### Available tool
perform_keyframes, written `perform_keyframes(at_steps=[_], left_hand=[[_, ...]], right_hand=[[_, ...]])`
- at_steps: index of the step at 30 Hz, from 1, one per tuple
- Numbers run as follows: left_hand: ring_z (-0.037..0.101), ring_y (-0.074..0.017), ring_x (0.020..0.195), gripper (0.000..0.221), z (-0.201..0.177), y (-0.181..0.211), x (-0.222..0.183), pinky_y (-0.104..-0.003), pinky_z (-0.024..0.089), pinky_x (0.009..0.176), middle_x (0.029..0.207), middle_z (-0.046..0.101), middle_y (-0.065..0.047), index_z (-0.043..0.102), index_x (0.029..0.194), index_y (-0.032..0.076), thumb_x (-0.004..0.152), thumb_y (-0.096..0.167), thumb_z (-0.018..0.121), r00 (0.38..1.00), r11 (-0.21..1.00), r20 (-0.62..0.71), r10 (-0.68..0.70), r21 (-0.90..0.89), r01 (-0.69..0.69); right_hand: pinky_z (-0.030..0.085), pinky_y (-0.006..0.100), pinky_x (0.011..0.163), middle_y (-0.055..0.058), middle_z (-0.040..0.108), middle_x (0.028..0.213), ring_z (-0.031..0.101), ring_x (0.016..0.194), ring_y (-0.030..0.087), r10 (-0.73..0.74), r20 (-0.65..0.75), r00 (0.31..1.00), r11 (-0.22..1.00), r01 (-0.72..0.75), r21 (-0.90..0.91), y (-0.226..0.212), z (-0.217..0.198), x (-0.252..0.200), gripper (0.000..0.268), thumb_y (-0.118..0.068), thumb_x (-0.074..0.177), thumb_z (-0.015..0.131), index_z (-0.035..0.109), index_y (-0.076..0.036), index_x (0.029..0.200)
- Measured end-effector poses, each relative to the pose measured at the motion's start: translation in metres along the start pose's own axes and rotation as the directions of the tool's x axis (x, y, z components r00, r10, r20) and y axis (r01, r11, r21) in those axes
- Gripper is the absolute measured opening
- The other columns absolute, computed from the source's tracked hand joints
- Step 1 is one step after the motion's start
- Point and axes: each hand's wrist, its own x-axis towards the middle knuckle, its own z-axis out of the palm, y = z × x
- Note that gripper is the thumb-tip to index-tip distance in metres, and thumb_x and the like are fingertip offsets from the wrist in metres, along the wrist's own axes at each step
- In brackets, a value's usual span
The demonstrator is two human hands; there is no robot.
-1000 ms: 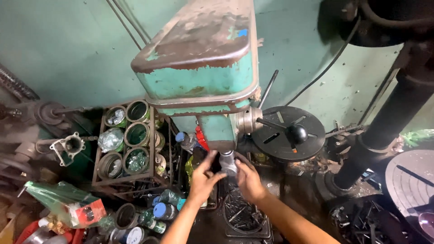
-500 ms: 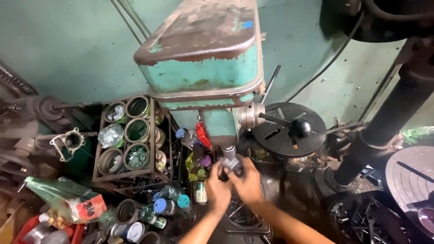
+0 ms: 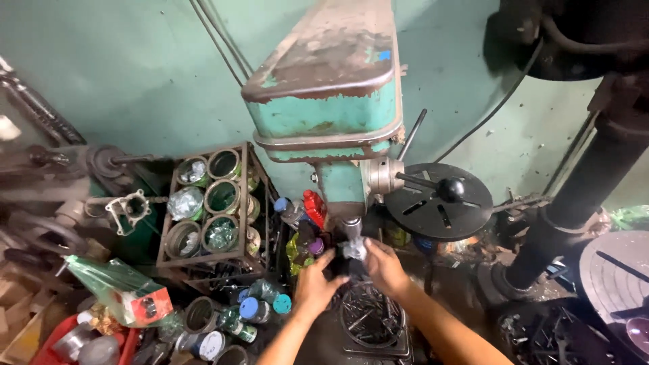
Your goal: Using a drill press to machine and process metal components.
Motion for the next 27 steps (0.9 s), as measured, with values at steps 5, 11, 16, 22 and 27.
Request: perform_keyframes(at_steps=[5,11,16,22,27], left_hand=[[0.077,-0.0165,0.11,0.047,-0.053,0.034,0.011,-0.029,0.059,0.095,0.124,0.078,-0.001,0.07,0.13,0.013,0.083,0.015,0.077,0.98,0.987,-0.174,-0.091,-0.144,0.066],[0.061,-0.0183,0.062,0.033,-0.132,0.124,0.072,-0.033,0.05,0.058,0.077,0.071,-0.009,0.074,0.101,0.0,0.094,0.032,0.067,0.896,0.99,-0.441,-0.056,-0.139,-0.006],[0.056,-0.0302,0.05,0.022,-0.143,0.151,0.128,-0.043,0.049,0.052,0.067,0.068,-0.016,0.071,0.092,-0.006,0.076,0.008,0.067,0.909,0.996,-0.413,0.065,-0.024,-0.082],[0.051,-0.0241,0.05,0.021,-0.144,0.156,0.121,-0.039,0.043,0.048,0.067,0.063,-0.011,0.071,0.095,-0.002,0.083,0.015,0.067,0.905,0.983,-0.425,-0.035,-0.179,-0.046],[0.048,-0.0195,0.05,0.021,-0.159,0.156,0.125,-0.035,0.039,0.045,0.068,0.059,-0.007,0.07,0.096,0.001,0.088,0.021,0.067,0.912,0.952,-0.396,-0.11,-0.306,-0.018]], right_hand=[[0.026,0.061,0.119,0.011,0.067,0.083,0.052,0.063,0.018,0.206,-0.06,0.977,0.977,-0.201,0.069,0.005,-0.005,0.004,0.044,-0.041,0.102,0.056,0.064,-0.001,0.12],[0.045,0.044,0.099,0.017,0.07,0.112,0.062,0.101,0.027,0.184,0.003,0.983,0.983,-0.184,0.026,0.004,-0.007,-0.003,0.042,-0.034,0.107,0.045,0.063,0.002,0.118],[0.031,0.063,0.119,0.03,0.031,0.164,0.038,0.148,0.048,0.306,-0.181,0.935,0.934,-0.332,-0.133,-0.005,-0.009,-0.023,0.082,-0.04,0.093,0.058,0.033,0.006,0.156],[0.064,0.047,0.085,0.022,0.072,0.108,0.072,0.086,0.029,0.487,-0.199,0.85,0.819,-0.524,-0.235,-0.006,-0.034,-0.045,0.05,-0.037,0.105,0.046,0.062,0.006,0.125],[0.043,0.028,0.056,0.011,0.07,0.077,0.057,0.058,0.015,0.532,-0.326,0.781,0.667,-0.624,-0.407,-0.033,-0.026,-0.079,0.05,-0.045,0.1,0.059,0.075,0.002,0.106]])
